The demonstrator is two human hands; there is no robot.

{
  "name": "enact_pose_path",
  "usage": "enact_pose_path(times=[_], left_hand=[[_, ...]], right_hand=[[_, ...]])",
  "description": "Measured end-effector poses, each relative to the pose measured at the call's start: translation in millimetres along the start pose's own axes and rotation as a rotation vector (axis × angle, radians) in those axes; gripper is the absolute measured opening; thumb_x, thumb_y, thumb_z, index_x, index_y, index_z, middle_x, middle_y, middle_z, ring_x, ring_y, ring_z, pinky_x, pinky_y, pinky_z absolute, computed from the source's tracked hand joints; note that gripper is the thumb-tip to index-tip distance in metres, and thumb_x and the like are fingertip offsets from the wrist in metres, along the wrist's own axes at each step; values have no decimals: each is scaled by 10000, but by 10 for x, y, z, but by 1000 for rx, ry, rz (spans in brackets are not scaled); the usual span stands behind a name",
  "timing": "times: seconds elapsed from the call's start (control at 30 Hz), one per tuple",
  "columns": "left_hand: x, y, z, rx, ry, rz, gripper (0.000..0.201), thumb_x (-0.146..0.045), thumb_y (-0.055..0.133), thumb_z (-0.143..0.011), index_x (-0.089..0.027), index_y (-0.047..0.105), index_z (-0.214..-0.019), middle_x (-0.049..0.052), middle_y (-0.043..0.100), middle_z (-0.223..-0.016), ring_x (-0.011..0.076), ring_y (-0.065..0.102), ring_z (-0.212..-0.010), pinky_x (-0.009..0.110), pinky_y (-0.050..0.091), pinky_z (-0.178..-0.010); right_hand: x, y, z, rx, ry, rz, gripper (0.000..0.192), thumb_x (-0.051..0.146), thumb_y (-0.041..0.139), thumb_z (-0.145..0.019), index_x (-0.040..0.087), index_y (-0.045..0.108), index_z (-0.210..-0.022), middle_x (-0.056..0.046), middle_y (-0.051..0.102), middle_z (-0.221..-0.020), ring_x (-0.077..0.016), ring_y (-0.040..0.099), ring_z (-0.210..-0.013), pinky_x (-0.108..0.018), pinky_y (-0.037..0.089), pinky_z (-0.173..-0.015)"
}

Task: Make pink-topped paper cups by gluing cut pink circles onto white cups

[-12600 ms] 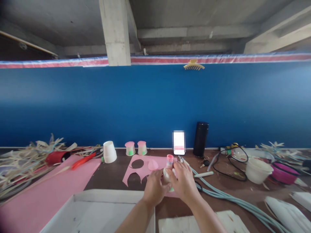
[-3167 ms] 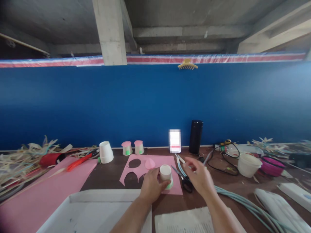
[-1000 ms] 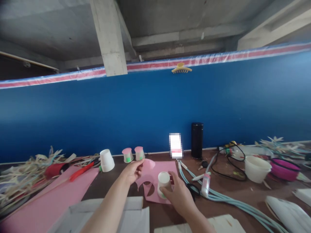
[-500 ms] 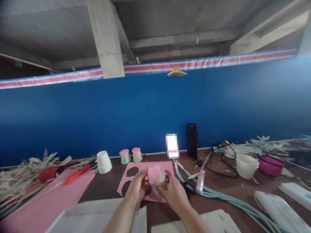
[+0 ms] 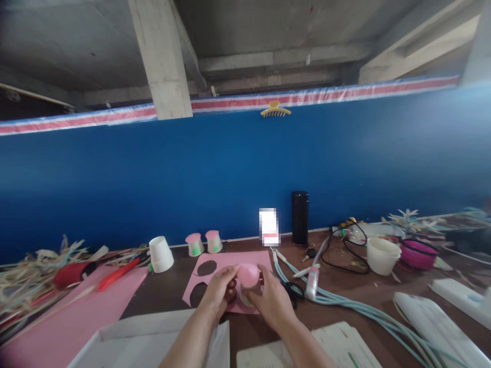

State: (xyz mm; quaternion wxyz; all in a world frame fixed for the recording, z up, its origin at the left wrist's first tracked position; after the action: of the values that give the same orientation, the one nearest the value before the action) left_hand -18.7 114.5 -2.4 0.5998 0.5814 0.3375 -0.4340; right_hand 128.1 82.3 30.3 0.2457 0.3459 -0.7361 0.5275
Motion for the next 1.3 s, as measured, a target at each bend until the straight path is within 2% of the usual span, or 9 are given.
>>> enact_pose_path(times=[0.57,0.8,0.93,1.03,1.17,1.3], left_hand=[[48,-87,-62,-57,24,-94,383,-466,731,-592,-159,525,-693,-75,410,-513,16,299,-376,164,197,-378],[50,-88,-48,-80,19,-130,343,-446,696,-621,-171,497,-677,-84,393,-475,22,297,-358,168,190,-372],[56,-93,-50,-93,6,-155,334,-442,685,-623,-180,480,-659,-84,391,-458,24,286,-331,179,158,-361],[66,-90,-56,-88,1,-165,324,-441,672,-633,-183,478,-658,-83,392,-454,28,287,-325,186,156,-359],[74,-98,-59,-98,-2,-169,315,-433,662,-639,-188,463,-654,-85,392,-449,27,278,-328,185,165,-362],[80,-103,-61,-112,-7,-176,288,-403,650,-645,-191,455,-648,-83,395,-446,30,281,-331,186,178,-364]], right_hand=[[-18,-4,6,13,6,-4,617,368,630,-701,212,444,-1268,-82,602,-1136,-249,583,-1022,-352,427,-867],[12,-17,13,8,-10,53,695,353,605,-719,189,349,-1345,-117,515,-1265,-260,511,-1149,-371,409,-928],[116,-80,32,-29,-90,88,775,371,623,-715,224,285,-1396,-108,484,-1297,-261,487,-1177,-374,412,-942],[282,-166,63,-63,-198,120,757,373,616,-733,246,290,-1404,-97,445,-1343,-260,447,-1217,-382,389,-981],[484,-185,104,-25,-305,202,692,368,604,-754,293,344,-1392,-57,417,-1397,-274,387,-1265,-405,343,-1020],[546,-153,117,9,-321,275,676,395,603,-755,317,367,-1383,-20,425,-1410,-271,378,-1269,-415,325,-1020]])
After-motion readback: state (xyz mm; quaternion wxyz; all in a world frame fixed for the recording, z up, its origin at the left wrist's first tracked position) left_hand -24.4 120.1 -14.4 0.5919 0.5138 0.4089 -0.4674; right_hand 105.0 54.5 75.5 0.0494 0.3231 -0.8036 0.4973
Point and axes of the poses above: each hand's wrist, its own z-axis away from the middle knuckle, its own y-axis out of the palm, x = y × z, the point moved 10 cm from there along -z, towards the middle knuckle
